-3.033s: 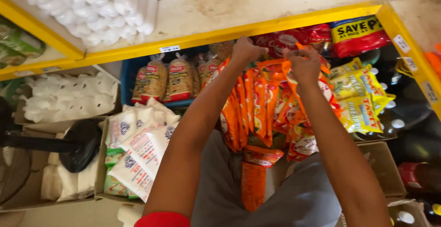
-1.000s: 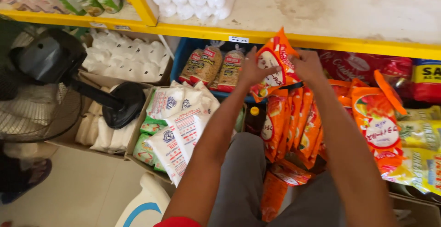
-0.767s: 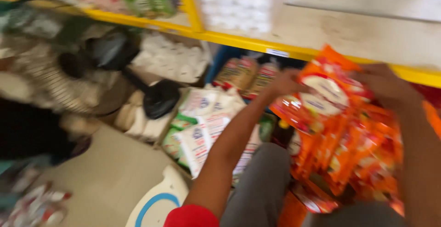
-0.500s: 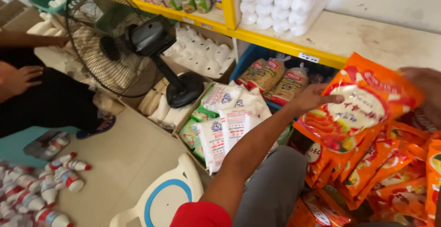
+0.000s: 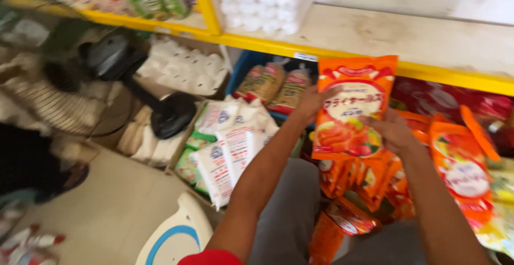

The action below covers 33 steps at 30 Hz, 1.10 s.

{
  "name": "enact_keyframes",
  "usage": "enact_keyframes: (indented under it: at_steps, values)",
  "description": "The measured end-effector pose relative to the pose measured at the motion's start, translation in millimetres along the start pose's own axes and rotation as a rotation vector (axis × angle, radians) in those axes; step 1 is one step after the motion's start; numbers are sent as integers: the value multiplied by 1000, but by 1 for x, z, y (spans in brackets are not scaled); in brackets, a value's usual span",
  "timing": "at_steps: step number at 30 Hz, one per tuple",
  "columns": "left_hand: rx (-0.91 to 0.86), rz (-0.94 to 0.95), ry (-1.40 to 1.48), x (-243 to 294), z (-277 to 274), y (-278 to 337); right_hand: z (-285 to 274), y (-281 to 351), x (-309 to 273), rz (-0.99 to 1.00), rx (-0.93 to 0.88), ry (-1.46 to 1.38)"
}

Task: Organizing and stocking food packages on shelves in a grocery store.

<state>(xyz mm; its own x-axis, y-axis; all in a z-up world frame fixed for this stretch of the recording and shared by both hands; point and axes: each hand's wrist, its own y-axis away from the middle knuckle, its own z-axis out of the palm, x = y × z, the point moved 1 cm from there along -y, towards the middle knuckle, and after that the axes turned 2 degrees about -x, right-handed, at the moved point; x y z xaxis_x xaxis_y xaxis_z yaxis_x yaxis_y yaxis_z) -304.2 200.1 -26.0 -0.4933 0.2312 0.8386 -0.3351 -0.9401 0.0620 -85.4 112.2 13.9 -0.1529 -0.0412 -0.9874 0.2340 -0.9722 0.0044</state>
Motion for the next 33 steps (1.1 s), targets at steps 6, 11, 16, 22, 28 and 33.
enact_keyframes:
  at_steps: [6, 11, 16, 22, 28, 33]
  values:
    - [-2, -19, 82, 1, 28, 4, 0, 7, 0, 87, 195, -152]
    - [14, -31, 85, 0, 44, 5, -11, 27, -11, 149, 330, -213]
    - [-57, 12, 107, -11, 58, -4, -30, 43, 3, 123, 338, -182]
    - [8, 41, 177, 5, 74, 3, -29, 79, 23, 105, 296, 32]
    - [-122, 22, 180, -3, 61, -5, -34, 104, 36, 109, 267, -52]
    - [6, -38, 220, -10, 64, -12, -28, 129, 65, 191, 317, -179]
